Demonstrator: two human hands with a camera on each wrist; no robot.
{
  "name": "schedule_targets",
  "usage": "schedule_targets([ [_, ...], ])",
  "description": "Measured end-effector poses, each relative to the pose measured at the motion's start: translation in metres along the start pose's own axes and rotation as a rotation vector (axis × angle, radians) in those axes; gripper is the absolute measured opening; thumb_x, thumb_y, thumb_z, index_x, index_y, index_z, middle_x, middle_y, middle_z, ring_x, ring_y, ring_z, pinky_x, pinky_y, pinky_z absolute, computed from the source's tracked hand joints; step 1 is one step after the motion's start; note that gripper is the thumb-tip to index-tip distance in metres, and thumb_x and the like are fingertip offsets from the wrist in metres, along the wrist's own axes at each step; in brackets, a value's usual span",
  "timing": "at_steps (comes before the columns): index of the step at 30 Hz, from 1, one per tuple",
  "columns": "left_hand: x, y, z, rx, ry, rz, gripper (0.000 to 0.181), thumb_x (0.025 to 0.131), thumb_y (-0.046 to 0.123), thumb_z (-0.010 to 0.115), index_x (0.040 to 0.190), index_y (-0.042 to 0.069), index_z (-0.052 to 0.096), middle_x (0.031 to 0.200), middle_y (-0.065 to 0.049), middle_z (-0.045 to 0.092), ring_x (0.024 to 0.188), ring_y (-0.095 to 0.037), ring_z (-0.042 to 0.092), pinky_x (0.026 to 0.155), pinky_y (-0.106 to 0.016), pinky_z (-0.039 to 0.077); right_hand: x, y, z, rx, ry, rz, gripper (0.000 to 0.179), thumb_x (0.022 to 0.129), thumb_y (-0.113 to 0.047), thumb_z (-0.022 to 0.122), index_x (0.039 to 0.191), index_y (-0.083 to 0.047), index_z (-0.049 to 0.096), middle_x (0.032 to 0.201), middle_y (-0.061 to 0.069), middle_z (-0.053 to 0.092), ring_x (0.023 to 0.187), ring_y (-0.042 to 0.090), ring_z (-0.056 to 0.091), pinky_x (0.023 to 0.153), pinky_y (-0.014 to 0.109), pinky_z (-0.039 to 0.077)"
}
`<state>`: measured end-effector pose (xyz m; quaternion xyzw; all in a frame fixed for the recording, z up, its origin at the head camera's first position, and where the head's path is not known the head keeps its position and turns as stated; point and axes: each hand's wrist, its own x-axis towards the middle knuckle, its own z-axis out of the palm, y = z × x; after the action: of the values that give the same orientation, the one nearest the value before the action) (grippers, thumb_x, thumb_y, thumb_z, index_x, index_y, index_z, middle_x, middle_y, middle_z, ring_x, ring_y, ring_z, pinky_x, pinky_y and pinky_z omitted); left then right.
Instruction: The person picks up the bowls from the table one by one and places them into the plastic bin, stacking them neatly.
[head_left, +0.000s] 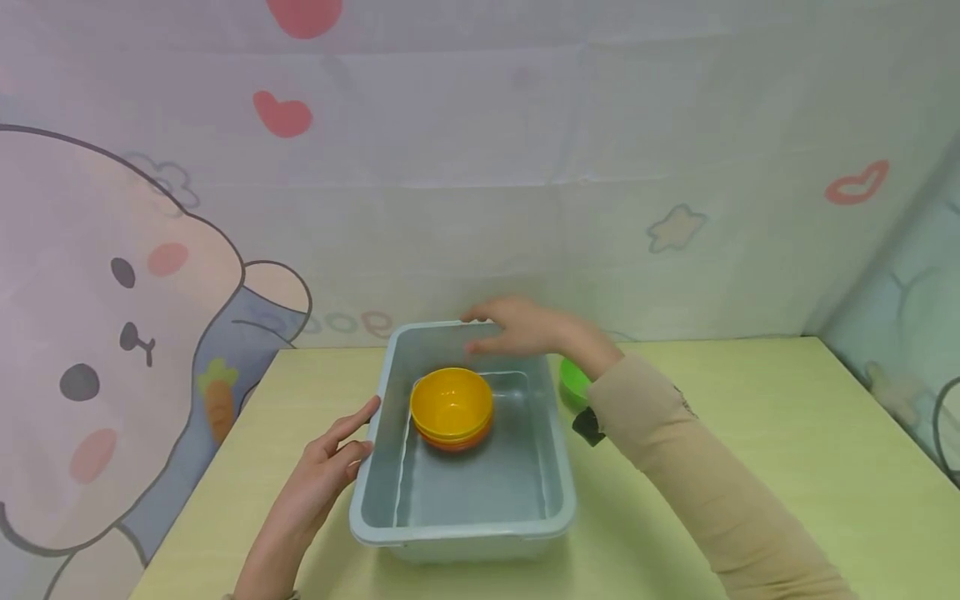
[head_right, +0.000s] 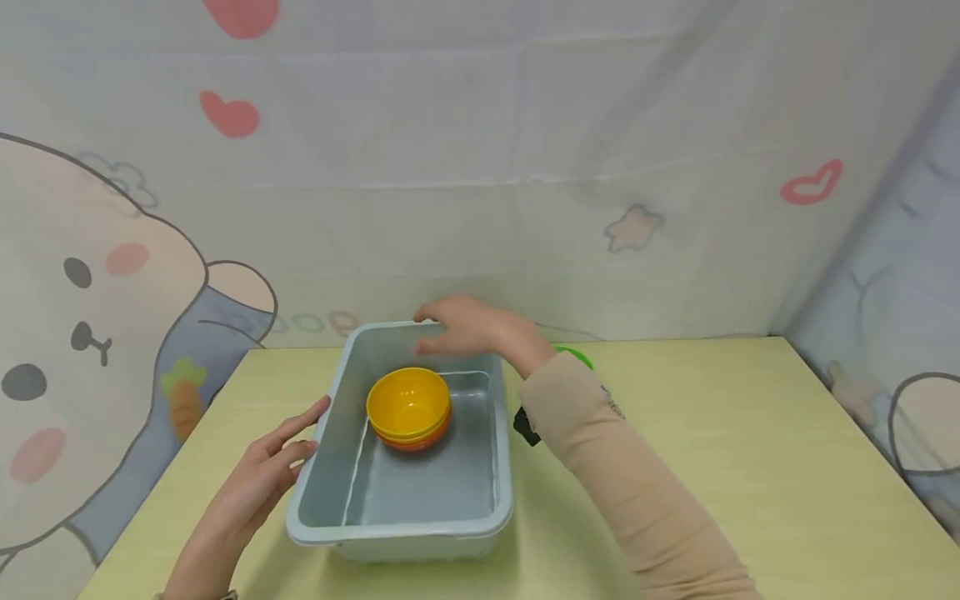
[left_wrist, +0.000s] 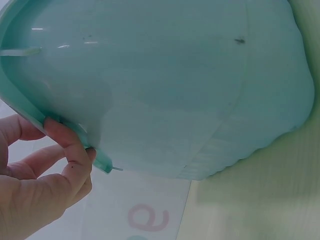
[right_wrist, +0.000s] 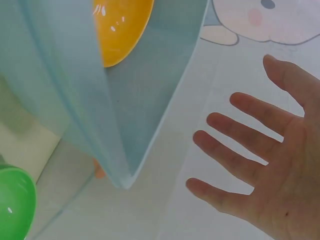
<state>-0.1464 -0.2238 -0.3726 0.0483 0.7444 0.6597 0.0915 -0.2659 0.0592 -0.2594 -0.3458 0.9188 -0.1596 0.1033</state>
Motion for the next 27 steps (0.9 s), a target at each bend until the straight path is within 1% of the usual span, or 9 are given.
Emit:
schedule_targets([
  [7, 0.0, -0.001, -0.001, -0.007, 0.004, 0.006, 0.057, 0.096, 0.01, 0.05, 0.15, 0.019, 0.035, 0.147, -0.004, 0.033, 0.092, -0.007, 0.062, 0.089, -0.02, 0.049, -0.011, 0.015, 0.003, 0.038, 0.126, -0.032, 0.051, 0.096, -0.034, 0.055, 0.139, -0.007, 0.051, 0.143, 0.011, 0.05, 0.134, 0.03, 0.043, 0.112, 0.045, 0.034],
  [10, 0.0, -0.001, -0.001, -0.009, 0.0, 0.009, 0.057, 0.096, 0.011, 0.05, 0.151, 0.019, 0.034, 0.147, -0.005, 0.033, 0.091, -0.007, 0.062, 0.089, -0.02, 0.049, -0.016, 0.021, 0.004, 0.057, 0.166, -0.032, 0.049, 0.097, -0.034, 0.054, 0.138, -0.007, 0.052, 0.142, 0.01, 0.051, 0.134, 0.029, 0.044, 0.113, 0.045, 0.033],
  [16, 0.0, -0.002, 0.001, -0.001, -0.008, 0.009, 0.058, 0.097, 0.011, 0.051, 0.151, 0.018, 0.033, 0.148, -0.004, 0.032, 0.09, -0.007, 0.063, 0.087, -0.021, 0.05, -0.029, 0.033, 0.009, 0.048, 0.24, -0.04, 0.044, 0.097, -0.031, 0.053, 0.135, -0.008, 0.056, 0.139, 0.009, 0.054, 0.132, 0.029, 0.045, 0.112, 0.047, 0.033],
  [21, -0.002, -0.002, -0.002, 0.021, 0.003, 0.022, 0.057, 0.097, 0.011, 0.05, 0.151, 0.017, 0.033, 0.148, -0.004, 0.031, 0.093, -0.007, 0.063, 0.086, -0.02, 0.05, -0.036, 0.042, 0.015, 0.07, 0.279, 0.003, 0.042, 0.097, -0.031, 0.053, 0.133, -0.011, 0.058, 0.139, 0.007, 0.054, 0.132, 0.03, 0.045, 0.112, 0.048, 0.033],
  [27, 0.001, -0.002, 0.001, 0.017, -0.006, 0.031, 0.057, 0.098, 0.011, 0.05, 0.151, 0.016, 0.032, 0.144, -0.001, 0.034, 0.093, -0.007, 0.063, 0.085, -0.02, 0.051, -0.044, 0.057, 0.021, 0.081, 0.302, 0.067, 0.043, 0.097, -0.033, 0.054, 0.132, -0.009, 0.058, 0.136, 0.009, 0.055, 0.13, 0.03, 0.047, 0.111, 0.048, 0.034],
])
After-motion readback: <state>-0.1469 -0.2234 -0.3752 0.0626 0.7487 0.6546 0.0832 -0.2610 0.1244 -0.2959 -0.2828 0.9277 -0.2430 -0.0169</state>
